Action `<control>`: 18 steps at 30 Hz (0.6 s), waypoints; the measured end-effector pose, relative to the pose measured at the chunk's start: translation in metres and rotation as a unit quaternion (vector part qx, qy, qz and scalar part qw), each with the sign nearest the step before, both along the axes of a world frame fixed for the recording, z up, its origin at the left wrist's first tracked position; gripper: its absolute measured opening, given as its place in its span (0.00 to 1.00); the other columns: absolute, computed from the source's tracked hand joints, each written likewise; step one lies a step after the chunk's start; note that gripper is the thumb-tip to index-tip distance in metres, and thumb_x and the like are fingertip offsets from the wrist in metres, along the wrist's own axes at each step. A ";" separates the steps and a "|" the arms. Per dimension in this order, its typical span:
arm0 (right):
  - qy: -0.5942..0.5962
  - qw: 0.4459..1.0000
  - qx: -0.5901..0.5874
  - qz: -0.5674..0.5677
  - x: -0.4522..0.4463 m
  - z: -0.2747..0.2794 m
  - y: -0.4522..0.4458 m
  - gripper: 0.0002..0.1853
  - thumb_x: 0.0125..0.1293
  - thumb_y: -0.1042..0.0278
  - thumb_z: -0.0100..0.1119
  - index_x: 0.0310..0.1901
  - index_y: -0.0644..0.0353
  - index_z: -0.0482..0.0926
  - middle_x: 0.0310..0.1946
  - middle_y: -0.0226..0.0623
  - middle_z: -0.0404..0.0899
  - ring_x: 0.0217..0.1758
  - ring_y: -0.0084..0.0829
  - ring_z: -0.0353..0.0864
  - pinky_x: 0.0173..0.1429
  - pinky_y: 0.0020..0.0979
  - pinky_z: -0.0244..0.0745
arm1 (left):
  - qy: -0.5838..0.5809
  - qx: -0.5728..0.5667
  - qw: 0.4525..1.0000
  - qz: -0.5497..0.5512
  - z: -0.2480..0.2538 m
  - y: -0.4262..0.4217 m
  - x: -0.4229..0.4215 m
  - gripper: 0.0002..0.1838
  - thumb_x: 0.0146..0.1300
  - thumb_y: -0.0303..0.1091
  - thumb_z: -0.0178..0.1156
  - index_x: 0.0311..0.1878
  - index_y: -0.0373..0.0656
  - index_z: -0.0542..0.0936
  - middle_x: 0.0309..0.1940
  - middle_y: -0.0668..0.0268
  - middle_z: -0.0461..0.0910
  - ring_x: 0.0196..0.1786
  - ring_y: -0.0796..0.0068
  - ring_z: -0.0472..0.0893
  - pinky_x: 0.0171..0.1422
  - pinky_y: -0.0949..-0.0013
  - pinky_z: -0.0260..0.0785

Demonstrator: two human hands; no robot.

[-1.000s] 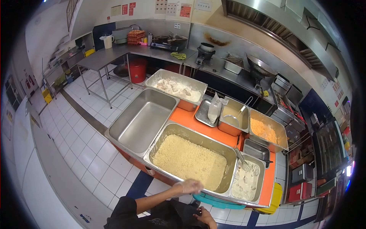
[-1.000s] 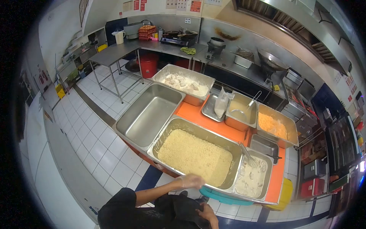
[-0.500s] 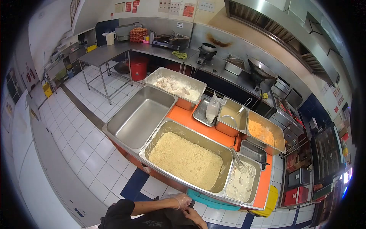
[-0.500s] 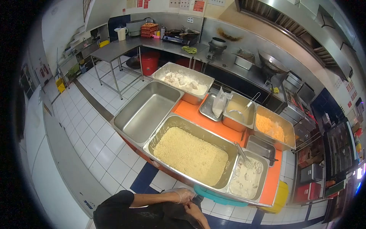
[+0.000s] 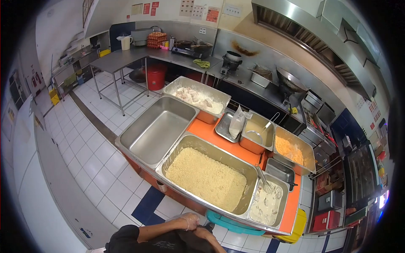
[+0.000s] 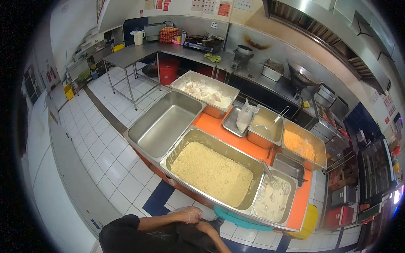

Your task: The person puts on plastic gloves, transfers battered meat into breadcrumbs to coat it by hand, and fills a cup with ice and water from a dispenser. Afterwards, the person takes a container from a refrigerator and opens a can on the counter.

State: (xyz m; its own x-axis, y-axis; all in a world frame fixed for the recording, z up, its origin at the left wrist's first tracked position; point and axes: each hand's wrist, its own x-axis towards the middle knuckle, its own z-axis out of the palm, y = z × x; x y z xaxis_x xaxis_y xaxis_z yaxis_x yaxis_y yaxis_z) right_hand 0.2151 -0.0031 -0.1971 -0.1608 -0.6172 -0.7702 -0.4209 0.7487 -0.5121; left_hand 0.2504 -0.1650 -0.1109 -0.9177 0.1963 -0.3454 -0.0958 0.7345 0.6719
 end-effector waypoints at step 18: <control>0.121 0.718 -0.419 -0.543 -0.013 0.125 0.020 0.14 0.66 0.63 0.62 0.30 0.68 0.81 0.21 0.29 0.79 0.22 0.19 0.71 0.25 0.27 0.66 | 0.011 0.424 0.905 0.038 0.036 -0.002 -0.038 0.20 0.66 0.49 0.61 0.46 0.39 0.79 0.35 0.65 0.80 0.38 0.76 0.75 0.45 0.70 0.69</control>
